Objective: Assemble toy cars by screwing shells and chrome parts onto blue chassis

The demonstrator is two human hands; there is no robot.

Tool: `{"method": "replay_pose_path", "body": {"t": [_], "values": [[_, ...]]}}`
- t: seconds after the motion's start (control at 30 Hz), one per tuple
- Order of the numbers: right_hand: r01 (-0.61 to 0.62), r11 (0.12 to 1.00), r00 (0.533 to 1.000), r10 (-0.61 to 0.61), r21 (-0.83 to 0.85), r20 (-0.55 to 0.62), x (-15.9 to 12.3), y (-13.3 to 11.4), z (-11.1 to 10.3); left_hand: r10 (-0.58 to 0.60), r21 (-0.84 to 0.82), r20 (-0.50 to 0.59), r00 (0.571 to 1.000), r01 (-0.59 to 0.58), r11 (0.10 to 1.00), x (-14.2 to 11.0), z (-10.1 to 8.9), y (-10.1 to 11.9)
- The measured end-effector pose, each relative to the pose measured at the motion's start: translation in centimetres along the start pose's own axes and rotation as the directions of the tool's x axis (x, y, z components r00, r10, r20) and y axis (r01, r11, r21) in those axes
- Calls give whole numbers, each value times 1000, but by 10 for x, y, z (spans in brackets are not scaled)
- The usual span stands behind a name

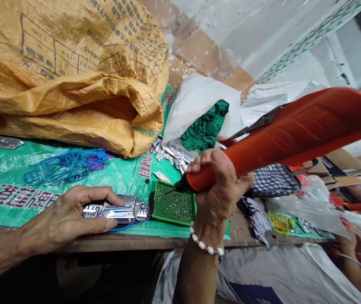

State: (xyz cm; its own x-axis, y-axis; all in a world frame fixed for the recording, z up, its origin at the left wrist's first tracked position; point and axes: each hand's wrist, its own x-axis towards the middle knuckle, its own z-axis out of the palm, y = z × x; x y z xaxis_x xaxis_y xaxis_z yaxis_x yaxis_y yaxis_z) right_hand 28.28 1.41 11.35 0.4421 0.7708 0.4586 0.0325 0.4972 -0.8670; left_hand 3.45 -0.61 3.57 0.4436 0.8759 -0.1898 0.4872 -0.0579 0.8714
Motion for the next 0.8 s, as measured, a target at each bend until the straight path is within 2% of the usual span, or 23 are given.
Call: {"method": "replay_pose_path", "body": {"t": [0.2,0.3,0.4,0.53,0.8], "values": [[19,999,1000,-19,32,-6,-3,-24,14,70,-82,112,991,-61,995,4,-3,1],[11,997,1000,-9,71,-29,-7,-37,26,123,-121,119,985,-108,987,4,-4,4],[-9,994,1000,9,110,2,-13,-46,37,174,-154,99,980,-158,975,4,-5,6],[-23,993,999,18,112,40,-22,-47,51,205,-205,117,972,-178,962,4,-6,6],[-74,988,997,73,134,15,-31,-44,67,257,-298,138,957,-207,932,5,-4,2]]}}
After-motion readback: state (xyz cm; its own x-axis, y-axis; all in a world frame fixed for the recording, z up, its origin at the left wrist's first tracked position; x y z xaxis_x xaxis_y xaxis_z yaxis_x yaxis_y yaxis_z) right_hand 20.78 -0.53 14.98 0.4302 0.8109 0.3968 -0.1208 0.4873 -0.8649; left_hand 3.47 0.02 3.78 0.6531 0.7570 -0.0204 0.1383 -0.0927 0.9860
